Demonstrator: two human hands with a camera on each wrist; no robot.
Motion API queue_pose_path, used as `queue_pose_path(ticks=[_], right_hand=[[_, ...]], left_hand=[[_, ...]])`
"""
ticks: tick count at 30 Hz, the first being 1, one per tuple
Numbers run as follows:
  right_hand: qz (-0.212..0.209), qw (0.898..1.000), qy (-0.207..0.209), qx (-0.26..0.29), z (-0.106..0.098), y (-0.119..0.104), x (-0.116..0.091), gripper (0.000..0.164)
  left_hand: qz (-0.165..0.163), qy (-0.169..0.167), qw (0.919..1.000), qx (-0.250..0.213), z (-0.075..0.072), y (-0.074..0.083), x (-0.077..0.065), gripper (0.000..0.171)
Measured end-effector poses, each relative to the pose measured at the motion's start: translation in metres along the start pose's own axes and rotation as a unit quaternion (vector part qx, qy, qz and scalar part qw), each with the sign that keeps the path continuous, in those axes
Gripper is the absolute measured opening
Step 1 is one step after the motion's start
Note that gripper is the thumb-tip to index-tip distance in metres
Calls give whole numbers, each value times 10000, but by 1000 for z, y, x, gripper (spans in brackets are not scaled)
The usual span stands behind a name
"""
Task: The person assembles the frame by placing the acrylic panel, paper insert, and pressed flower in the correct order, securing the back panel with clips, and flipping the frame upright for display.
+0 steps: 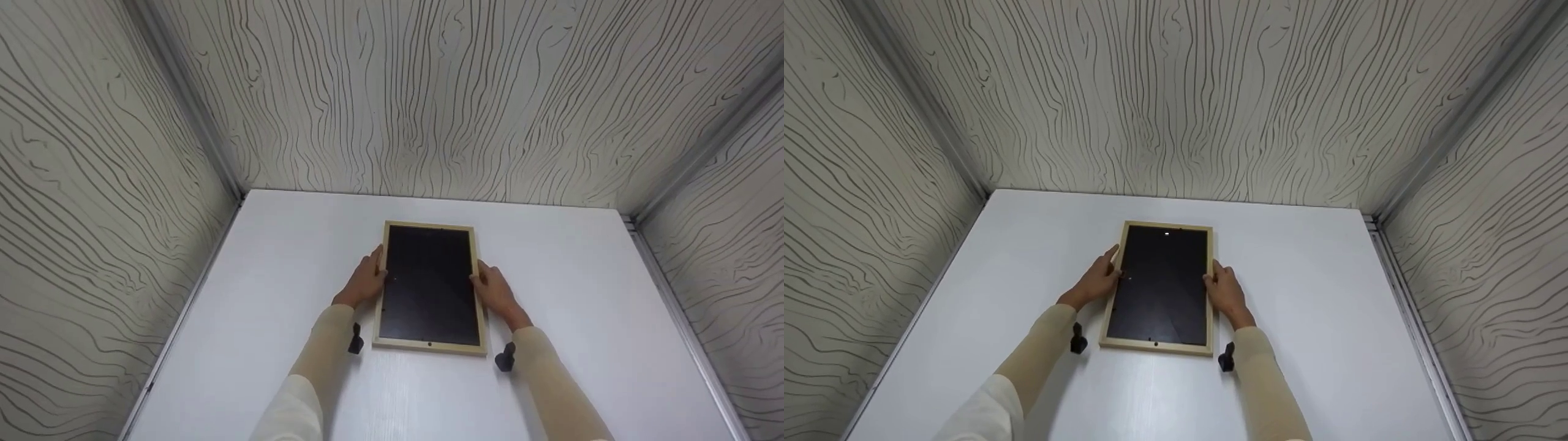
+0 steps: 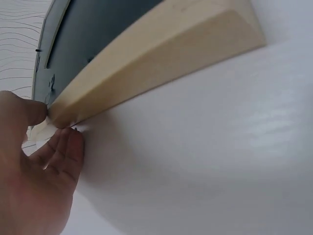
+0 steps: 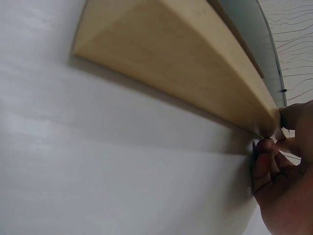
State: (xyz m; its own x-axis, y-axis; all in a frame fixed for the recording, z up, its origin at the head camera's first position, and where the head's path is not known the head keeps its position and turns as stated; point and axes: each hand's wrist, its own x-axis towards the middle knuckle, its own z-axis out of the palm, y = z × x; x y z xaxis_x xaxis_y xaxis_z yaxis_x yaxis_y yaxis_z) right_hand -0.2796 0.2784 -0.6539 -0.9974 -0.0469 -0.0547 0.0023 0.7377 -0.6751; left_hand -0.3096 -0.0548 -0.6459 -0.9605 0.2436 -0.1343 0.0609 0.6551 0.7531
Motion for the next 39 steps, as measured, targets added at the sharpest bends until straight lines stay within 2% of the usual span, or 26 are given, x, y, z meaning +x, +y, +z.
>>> queue_pose_path(ticks=[4,11,16,19,26,32,39], right_hand=[[163,9998,-76,76,-3,-2,0,57],[297,9991,-303,-55,-16,-13,12,56],[469,9984,-73,-292,-19,-26,25,53],[256,9979,138,-576,-18,-35,35,51],[-209,9937,281,-1061,-18,-48,57,48],[-359,9917,-95,-1230,-15,-58,71,49],[-422,9854,-476,-1581,-11,-69,81,52]], left_hand=[[114,33,9996,-257,1,-6,-3,66],[153,68,9961,-865,0,-9,-13,67],[313,-8,9940,-1051,1,-14,-20,71],[345,-95,9923,-1185,1,-18,-24,74],[369,-264,9915,-1221,2,-23,-32,76],[428,-320,9924,-1106,1,-26,-37,69],[676,-272,9914,-1088,-1,-31,-38,66]])
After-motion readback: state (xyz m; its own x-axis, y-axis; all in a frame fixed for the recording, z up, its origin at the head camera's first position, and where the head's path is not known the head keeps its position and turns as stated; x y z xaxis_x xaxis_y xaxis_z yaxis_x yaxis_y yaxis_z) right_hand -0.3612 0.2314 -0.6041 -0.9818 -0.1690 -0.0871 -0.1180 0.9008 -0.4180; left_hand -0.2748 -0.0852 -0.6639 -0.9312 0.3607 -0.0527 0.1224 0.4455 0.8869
